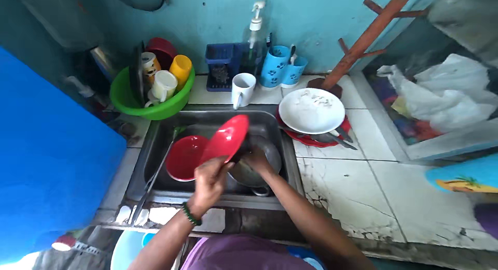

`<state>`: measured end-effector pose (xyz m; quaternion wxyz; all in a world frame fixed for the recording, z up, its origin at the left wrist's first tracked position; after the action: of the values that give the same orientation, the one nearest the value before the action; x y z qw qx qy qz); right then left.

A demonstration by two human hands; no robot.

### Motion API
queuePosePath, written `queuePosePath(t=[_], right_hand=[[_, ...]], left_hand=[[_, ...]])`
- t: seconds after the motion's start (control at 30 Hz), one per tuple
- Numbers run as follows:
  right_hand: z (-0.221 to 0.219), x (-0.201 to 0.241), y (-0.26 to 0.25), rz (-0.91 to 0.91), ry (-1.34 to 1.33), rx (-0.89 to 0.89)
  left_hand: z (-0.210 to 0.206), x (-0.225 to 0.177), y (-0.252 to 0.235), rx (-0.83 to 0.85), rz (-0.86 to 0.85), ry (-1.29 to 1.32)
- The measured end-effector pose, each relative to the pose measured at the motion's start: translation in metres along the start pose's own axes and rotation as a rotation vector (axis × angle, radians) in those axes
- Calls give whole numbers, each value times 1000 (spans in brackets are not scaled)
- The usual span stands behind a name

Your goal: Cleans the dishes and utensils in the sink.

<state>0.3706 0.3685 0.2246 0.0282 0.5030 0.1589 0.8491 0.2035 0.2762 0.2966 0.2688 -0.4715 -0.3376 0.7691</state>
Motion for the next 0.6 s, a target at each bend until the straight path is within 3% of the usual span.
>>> queuePosePath(t=[0.1,0.27,0.33,0.47,0.6], right_hand=[[28,5,8,6,295,16],[92,6,7,310,300,-459],[130,3,-3,325,334,-611],[200,-14,-22,93,405,-837],[230,-29,-31,-280,408,-760]], left_hand=[[20,20,14,50,70,-267],[26,51,47,185,177,-413],[26,54,51,245,249,-408],[27,54,43,421,450,-394],[25,50,33,728,633,-487]])
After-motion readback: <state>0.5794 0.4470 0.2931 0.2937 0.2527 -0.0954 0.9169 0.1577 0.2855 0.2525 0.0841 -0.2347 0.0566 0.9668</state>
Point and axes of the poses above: each hand's wrist, its own y-axis away from the middle knuckle, its own z-axis out of the back of the hand, x = y × z, the point moved 3 cm from there along -y, towards the middle knuckle, and after that the axes turned 7 degrees about -z, right-handed, at the moved point
